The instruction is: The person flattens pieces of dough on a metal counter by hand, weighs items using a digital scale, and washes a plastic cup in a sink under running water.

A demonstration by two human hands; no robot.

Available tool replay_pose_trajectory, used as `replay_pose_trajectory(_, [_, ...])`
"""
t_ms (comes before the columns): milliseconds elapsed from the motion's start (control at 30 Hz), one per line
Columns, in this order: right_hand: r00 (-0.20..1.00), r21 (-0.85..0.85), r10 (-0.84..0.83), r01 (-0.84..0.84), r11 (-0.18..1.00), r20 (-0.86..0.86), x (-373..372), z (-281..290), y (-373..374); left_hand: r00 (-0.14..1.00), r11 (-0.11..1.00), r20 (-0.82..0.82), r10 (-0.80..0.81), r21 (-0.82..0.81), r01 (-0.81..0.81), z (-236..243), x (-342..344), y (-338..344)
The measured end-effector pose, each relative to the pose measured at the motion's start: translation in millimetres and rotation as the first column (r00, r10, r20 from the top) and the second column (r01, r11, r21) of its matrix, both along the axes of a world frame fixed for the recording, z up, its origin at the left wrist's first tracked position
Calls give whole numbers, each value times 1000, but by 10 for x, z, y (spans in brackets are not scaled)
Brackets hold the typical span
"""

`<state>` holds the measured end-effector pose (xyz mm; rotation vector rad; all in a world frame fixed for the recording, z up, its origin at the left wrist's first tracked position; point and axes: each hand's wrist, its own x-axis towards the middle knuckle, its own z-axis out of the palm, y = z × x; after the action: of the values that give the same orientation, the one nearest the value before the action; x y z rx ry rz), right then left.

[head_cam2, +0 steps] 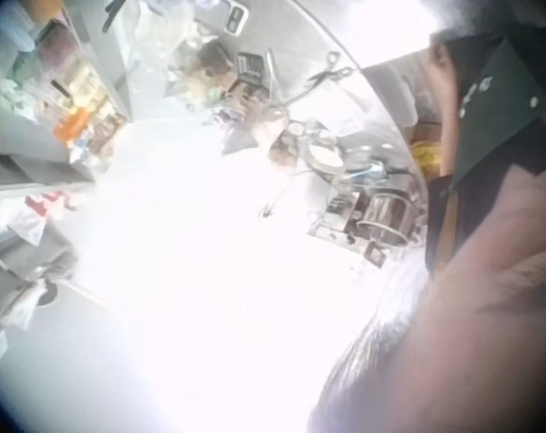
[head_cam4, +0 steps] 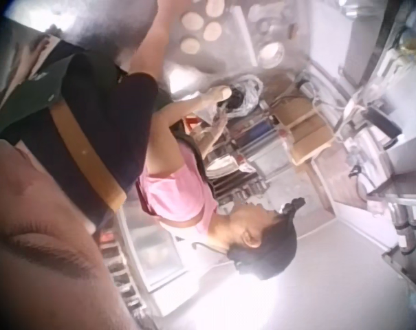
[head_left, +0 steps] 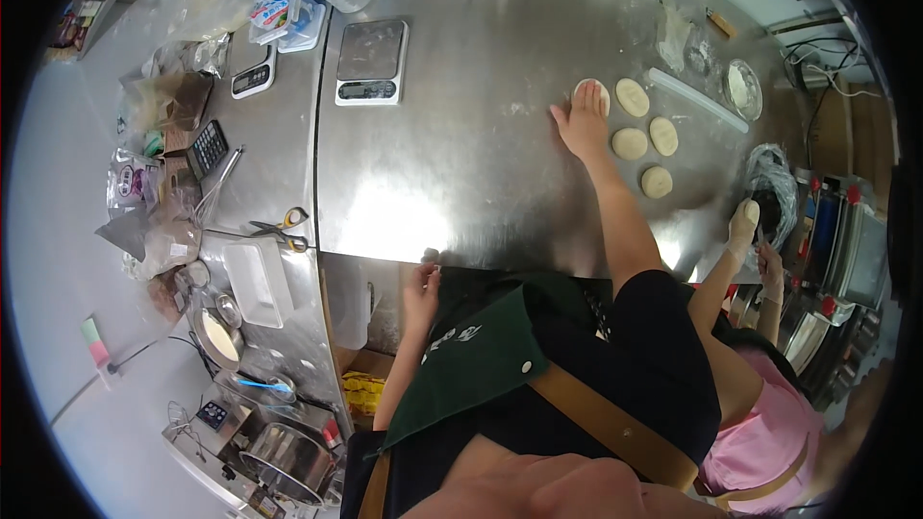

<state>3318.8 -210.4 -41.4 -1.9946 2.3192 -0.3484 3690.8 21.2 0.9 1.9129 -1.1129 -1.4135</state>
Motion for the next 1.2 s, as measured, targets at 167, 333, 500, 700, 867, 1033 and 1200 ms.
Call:
replay_pose_trajectory(167, [987,-20,-16,19,1000,162,-116,64,-12,998,998,36,50,-26,-49,-35,126,8])
replay_pose_trajectory(333, [992,-59,60,-67,996,-114,-36,-43,48,993,993,28,111,-51,-109,-13,212,55])
replay_pose_trajectory(500, [997,-210,27,-10,978,78,167,315,189,999,995,16,39,-89,-37,43,192,118])
replay_pose_trajectory(700, [851,-306,12,175,936,526,990,416,963,946,956,-146,-290,-9,292,37,-1,-178])
replay_pose_trajectory(867, [747,97,-79,19,995,660,1454,784,2476,699,715,-194,-688,-18,699,-212,-90,-486])
replay_pose_trajectory(1033, [616,386,-603,463,798,507,1705,-12,4428,320,304,-268,-909,101,947,-128,-638,-145])
replay_pose_trajectory(1200, [-197,590,-965,805,-60,172,1939,-263,6494,-90,-97,-124,-988,54,994,-112,-1362,676])
